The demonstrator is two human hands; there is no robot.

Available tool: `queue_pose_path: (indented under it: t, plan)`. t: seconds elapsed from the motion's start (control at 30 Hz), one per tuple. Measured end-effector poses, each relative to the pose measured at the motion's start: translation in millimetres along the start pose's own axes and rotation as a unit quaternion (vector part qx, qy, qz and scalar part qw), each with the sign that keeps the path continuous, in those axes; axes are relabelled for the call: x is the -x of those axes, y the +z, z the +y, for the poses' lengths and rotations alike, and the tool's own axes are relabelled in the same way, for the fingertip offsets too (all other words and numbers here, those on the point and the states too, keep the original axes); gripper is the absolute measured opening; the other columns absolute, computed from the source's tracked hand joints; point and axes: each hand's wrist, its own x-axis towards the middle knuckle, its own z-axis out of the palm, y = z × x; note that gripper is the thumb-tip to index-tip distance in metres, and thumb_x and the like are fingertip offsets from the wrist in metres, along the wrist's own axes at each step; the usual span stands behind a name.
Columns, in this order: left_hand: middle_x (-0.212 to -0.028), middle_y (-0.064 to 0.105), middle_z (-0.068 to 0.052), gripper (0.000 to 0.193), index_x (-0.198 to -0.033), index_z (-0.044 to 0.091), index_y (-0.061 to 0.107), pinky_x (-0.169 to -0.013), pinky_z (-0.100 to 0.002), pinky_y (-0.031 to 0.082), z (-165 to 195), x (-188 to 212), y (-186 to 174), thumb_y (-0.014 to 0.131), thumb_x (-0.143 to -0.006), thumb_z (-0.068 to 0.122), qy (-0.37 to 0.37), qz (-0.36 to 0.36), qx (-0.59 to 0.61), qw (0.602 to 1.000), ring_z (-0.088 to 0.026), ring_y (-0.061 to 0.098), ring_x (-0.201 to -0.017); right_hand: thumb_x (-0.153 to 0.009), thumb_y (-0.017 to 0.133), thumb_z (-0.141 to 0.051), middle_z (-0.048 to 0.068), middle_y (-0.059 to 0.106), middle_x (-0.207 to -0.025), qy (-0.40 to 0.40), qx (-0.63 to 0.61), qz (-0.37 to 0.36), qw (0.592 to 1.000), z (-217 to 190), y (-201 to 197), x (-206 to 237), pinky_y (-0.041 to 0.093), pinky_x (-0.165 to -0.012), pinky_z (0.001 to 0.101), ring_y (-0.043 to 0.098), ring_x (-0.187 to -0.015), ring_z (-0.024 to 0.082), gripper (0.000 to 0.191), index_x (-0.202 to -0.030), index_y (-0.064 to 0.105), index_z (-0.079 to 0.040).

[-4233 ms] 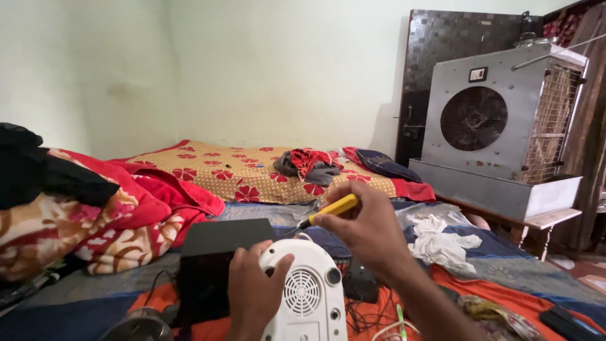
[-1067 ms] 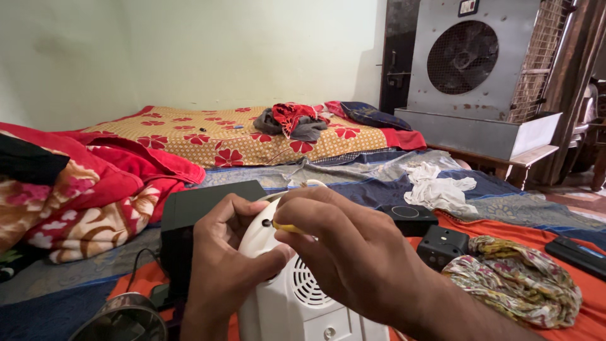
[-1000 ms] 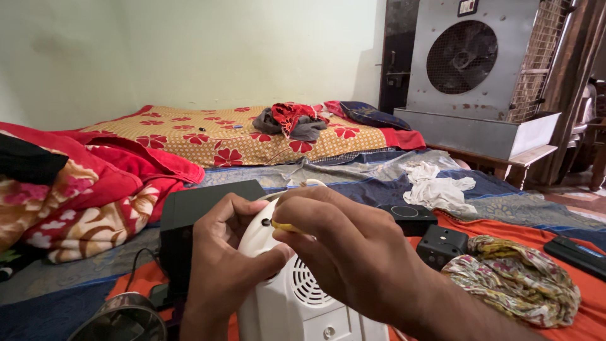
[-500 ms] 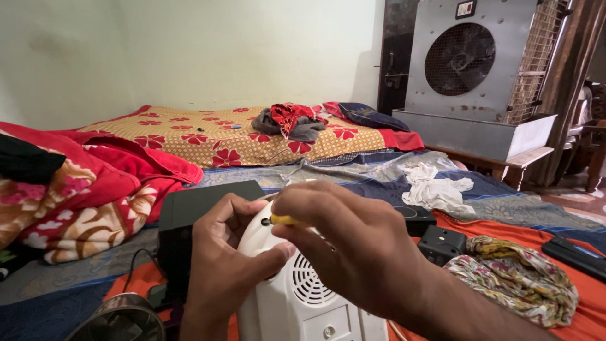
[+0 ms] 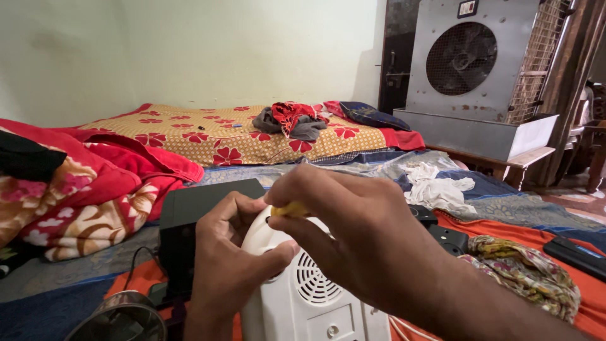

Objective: The person sits on a bed and uses a screwdriver to unscrew and remove the rear panel of a small white electric appliance, working on the screws around its back cover.

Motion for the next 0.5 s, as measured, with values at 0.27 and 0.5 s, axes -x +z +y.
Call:
queue_pose_path:
  t: [0.27, 0.5]
  plan:
    - [-0.091, 0.075, -0.01, 0.045, -0.1, -0.001, 0.062, -0.068, -0.026, 0.06, -1, 1, 2, 0.089, -0.064, 0.003, 0.005, 0.005, -0.004, 1.0, -0.009, 0.07, -0.079, -0.087, 0.073, -0.001, 0.014, 0.071, -0.089, -0.026, 0.02, -0.035, 0.999, 6, -7, -1, 0.056, -0.06, 0.0354, 0.075, -0.079, 0.03, 0.025, -0.101, 0.052, -0.001]
    - [-0.093, 0.075, -0.01, 0.045, -0.1, -0.002, 0.061, -0.071, -0.026, 0.06, -1, 1, 4, 0.089, -0.065, 0.003, 0.022, -0.005, -0.001, 1.0, -0.009, 0.069, -0.082, -0.091, 0.068, 0.002, 0.011, 0.072, -0.09, 0.05, 0.026, -0.129, 0.99, 11, -9, 1, 0.058, -0.062, 0.0356, 0.077, -0.078, 0.025, 0.018, -0.098, 0.051, 0.0]
